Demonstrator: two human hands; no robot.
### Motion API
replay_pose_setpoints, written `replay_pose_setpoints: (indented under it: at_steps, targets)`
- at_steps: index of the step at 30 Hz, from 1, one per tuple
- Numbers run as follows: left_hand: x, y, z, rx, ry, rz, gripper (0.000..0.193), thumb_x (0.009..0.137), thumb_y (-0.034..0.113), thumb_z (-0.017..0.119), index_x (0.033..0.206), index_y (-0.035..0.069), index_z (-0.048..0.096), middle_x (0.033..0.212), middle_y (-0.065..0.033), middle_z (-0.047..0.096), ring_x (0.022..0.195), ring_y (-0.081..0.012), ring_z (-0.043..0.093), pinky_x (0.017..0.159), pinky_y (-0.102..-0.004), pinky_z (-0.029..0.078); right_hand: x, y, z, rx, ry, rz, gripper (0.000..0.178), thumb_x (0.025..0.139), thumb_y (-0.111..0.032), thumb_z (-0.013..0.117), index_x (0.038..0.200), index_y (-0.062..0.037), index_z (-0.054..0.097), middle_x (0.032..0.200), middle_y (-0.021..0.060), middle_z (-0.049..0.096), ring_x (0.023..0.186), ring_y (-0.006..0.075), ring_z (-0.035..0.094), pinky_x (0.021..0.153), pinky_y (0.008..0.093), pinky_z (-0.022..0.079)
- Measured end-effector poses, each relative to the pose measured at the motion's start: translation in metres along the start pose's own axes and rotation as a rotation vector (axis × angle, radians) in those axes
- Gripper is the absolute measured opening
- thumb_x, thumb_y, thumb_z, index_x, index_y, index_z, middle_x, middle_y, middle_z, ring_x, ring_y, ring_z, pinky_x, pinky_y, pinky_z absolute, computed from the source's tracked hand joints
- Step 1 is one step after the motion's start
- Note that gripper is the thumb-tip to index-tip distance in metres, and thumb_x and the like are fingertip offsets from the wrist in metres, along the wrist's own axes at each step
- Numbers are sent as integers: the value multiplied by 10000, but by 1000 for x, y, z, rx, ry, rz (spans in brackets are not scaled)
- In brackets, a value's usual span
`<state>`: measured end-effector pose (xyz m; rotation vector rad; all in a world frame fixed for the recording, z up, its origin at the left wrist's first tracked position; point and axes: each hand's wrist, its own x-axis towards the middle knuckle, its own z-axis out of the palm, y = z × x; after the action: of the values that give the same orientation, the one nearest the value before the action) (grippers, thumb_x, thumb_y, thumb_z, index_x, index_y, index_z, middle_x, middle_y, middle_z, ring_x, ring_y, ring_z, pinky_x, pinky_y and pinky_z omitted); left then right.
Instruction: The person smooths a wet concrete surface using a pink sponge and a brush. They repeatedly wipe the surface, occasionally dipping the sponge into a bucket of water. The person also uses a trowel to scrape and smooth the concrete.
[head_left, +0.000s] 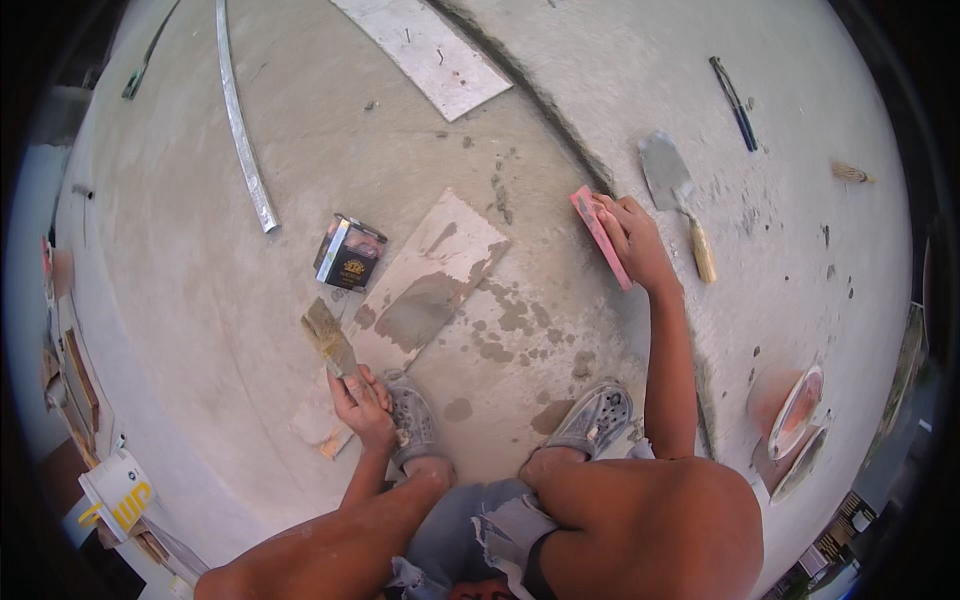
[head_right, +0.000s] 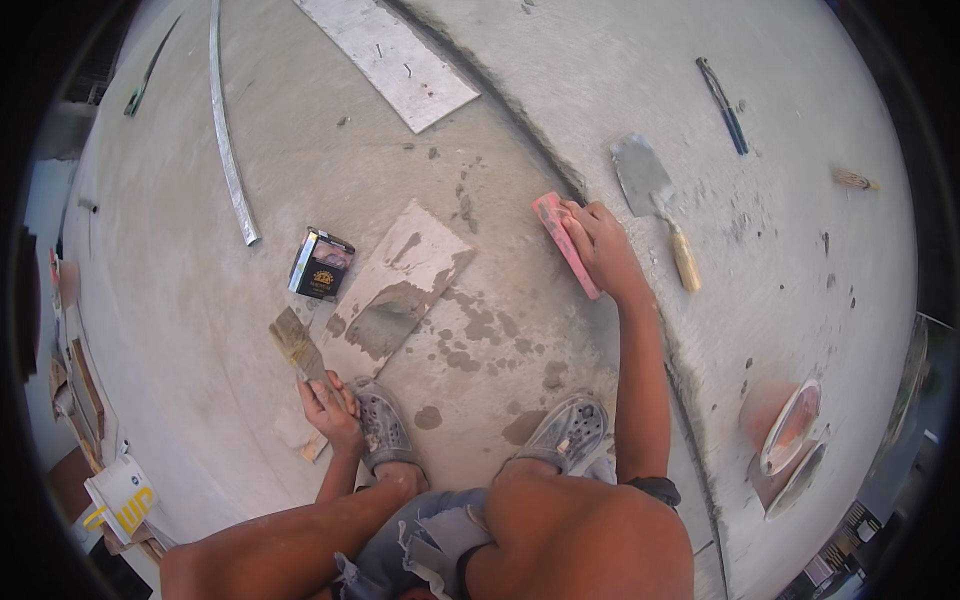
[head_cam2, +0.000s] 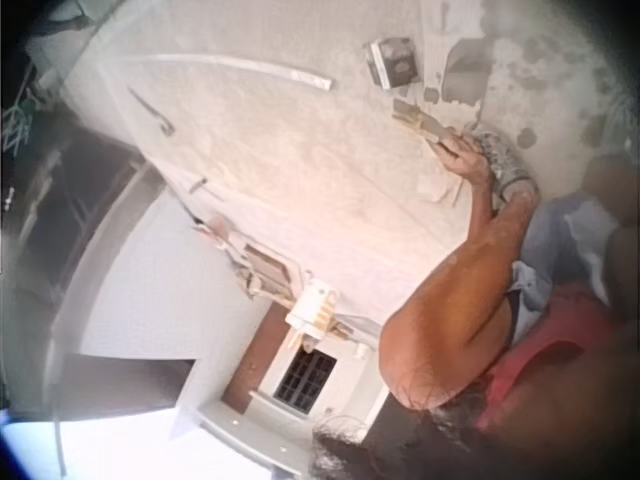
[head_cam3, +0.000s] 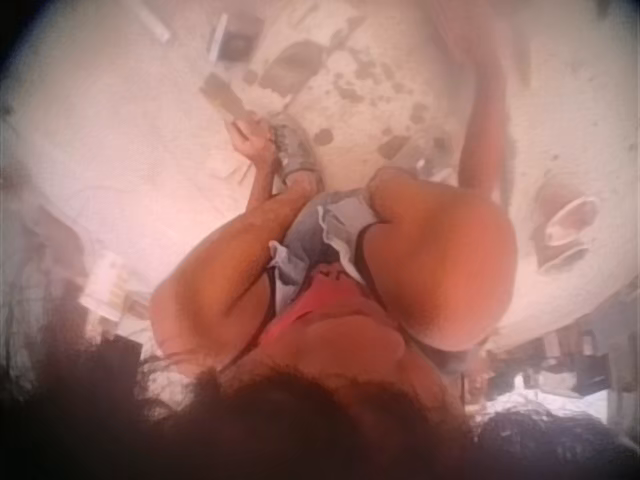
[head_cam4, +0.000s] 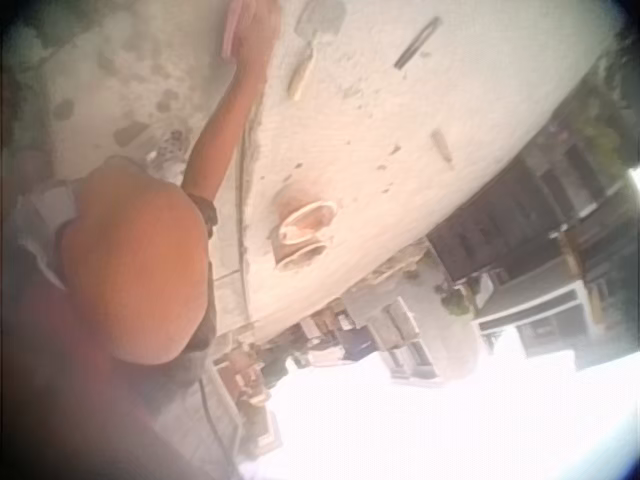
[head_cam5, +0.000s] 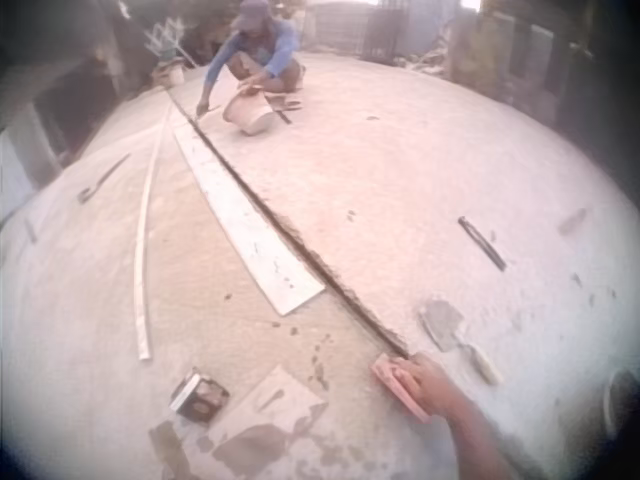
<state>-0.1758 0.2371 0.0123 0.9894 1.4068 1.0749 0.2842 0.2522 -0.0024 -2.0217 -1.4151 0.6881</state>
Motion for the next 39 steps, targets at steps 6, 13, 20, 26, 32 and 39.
replay_pose_setpoints:
  at_steps: [6,13,20,26,32,39]
  targets:
    - [-1,-3,2,13,8,-1,376,1167,288,426,1430,21,399,984,-58,535,540,-51,461,447,-208,386,-40,-30,11,-47,-139,0,364,1084,-281,568,1369,-79,672,1133,196,634,1023,368,654,916,458,524]
    - [0,-5,2,10,-7,18,339,1166,298,433,1365,24,416,990,-58,535,541,-49,463,444,-207,383,-34,-27,-3,-187,126,-4,375,1046,-236,636,1380,-71,669,1085,175,611,953,349,640,864,432,530]
    - [1,-8,-1,16,-11,15,314,1167,290,428,1342,30,423,993,-53,532,541,-45,459,445,-205,380,-29,-11,21,-213,20,-43,359,1047,-243,641,1351,-57,683,1108,171,610,964,342,645,861,428,534]
    - [0,-5,-1,30,-3,12,308,1166,292,428,1329,31,430,989,-50,529,539,-44,451,450,-206,378,-37,-39,5,-31,-23,53,357,1061,-243,619,1343,-33,682,1103,184,607,981,349,644,880,426,527]
    - [1,-4,4,42,-19,0,311,1164,294,428,1326,29,437,987,-51,528,536,-49,452,453,-211,378,-21,-5,8,-171,91,42,379,1068,-308,606,1365,-82,671,1136,164,620,1005,360,661,871,464,545]
    - [-1,-6,0,57,1,13,384,1163,296,426,1424,15,410,986,-53,526,536,-53,458,455,-210,381,-40,-33,11,49,-90,-50,392,1052,-245,634,1387,-43,662,1102,173,602,989,340,635,885,428,523]
